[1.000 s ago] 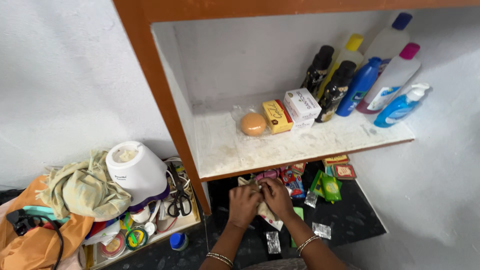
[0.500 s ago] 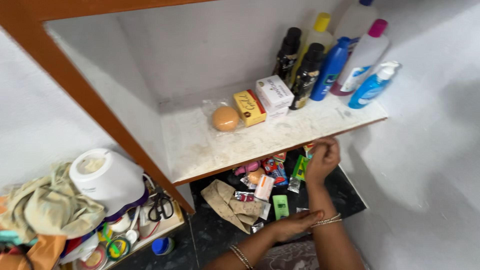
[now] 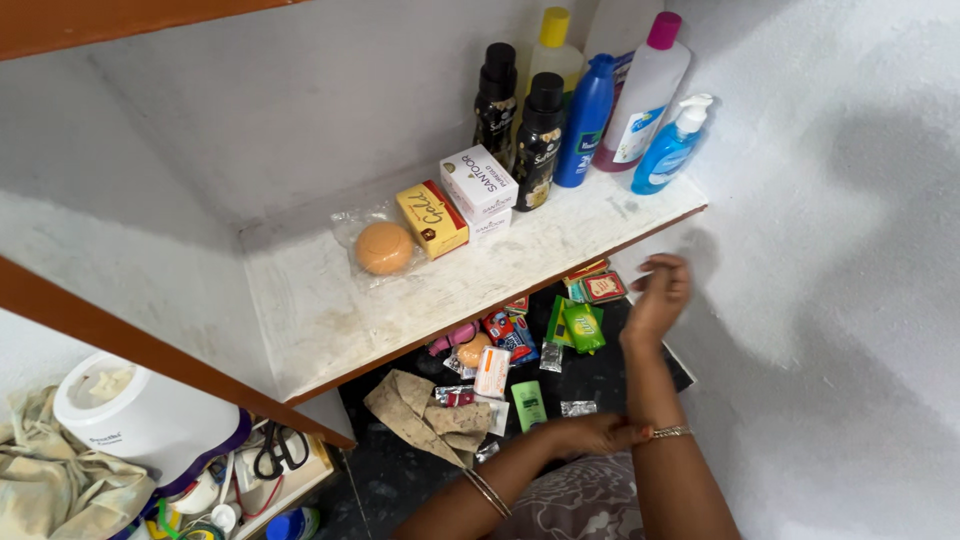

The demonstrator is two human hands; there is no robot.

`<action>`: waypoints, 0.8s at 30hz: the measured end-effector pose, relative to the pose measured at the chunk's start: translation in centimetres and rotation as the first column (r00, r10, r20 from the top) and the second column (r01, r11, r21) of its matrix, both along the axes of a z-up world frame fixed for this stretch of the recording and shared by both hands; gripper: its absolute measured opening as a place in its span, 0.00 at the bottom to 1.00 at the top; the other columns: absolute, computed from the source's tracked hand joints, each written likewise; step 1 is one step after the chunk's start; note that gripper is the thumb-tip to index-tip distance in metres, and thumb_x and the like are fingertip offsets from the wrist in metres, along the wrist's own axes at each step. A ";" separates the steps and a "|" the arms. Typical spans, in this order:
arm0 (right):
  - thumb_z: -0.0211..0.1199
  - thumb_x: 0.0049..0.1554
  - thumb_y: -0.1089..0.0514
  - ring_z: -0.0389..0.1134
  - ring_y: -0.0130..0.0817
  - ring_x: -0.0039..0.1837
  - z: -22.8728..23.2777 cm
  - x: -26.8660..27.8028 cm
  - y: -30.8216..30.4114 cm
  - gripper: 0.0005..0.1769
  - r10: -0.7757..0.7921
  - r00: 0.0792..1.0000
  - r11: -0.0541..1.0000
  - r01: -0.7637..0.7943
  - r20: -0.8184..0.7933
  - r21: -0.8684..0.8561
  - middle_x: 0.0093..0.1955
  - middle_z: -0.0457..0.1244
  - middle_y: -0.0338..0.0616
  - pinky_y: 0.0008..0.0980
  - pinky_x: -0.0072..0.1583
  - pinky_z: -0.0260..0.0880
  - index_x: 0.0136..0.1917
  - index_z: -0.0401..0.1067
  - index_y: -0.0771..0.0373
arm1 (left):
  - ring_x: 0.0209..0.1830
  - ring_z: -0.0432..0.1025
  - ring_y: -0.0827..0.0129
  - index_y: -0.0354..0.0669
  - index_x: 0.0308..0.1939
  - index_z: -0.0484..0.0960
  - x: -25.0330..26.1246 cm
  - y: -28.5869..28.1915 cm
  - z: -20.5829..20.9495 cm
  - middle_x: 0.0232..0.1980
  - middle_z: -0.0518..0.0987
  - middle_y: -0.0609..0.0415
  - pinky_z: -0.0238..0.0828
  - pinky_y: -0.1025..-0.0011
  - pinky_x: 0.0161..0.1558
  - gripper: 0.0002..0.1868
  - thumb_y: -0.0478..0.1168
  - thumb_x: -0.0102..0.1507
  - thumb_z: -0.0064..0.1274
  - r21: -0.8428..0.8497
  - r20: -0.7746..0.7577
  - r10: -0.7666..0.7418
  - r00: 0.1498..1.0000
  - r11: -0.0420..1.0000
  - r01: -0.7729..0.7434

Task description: The person organizes a cluttered shelf by picking up various toiletries and small boxes from the floor and placing them neatly on the shelf. They handle items such as a sponge, soap bars, and small boxes, arranging them in rows to tidy the space.

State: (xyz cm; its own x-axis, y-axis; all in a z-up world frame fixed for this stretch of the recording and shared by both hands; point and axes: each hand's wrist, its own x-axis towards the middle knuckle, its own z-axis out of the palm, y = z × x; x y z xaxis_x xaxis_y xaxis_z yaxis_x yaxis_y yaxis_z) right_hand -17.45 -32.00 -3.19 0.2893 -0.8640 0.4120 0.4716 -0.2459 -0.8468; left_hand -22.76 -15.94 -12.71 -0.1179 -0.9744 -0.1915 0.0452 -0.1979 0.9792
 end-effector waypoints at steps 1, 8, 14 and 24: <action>0.51 0.67 0.63 0.64 0.21 0.42 -2.6 0.3 -0.4 0.08 0.083 0.988 0.992 -0.070 -0.131 0.106 0.43 0.65 0.36 0.23 0.42 0.64 0.49 0.70 0.58 | 0.73 0.64 0.54 0.41 0.74 0.68 1.4 -0.1 -0.3 0.71 0.71 0.42 0.59 0.60 0.70 0.53 0.80 0.61 0.38 0.034 0.087 -0.026 0.996 0.999 0.023; 0.57 0.61 0.49 0.69 0.33 0.50 -17.3 0.3 5.7 0.15 0.715 0.425 0.695 -0.344 -0.555 0.631 0.53 0.69 0.38 0.38 0.50 0.72 0.60 0.71 0.53 | 0.48 0.81 0.60 0.38 0.46 0.85 12.0 5.8 -8.0 0.45 0.84 0.48 0.76 0.63 0.50 0.28 0.60 0.60 0.56 0.124 0.440 0.684 0.582 0.595 -0.794; 0.62 0.58 0.50 0.68 0.35 0.57 -20.9 1.0 11.7 0.28 0.746 0.169 0.651 -0.390 -0.644 0.651 0.61 0.64 0.40 0.42 0.55 0.73 0.70 0.60 0.50 | 0.62 0.67 0.45 0.35 0.67 0.67 13.0 10.5 -11.1 0.63 0.70 0.36 0.67 0.54 0.60 0.43 0.54 0.55 0.66 0.085 0.668 0.712 0.215 0.214 -0.973; 0.70 0.51 0.56 0.58 0.52 0.76 -20.6 4.0 12.8 0.41 0.383 0.358 0.717 -0.697 -0.852 0.029 0.76 0.53 0.56 0.39 0.71 0.62 0.75 0.59 0.62 | 0.23 0.64 0.69 0.52 0.57 0.70 16.1 9.2 -10.9 0.30 0.73 0.54 0.59 0.70 0.21 0.21 0.48 0.64 0.60 0.498 -0.195 0.969 -0.150 -0.034 -0.866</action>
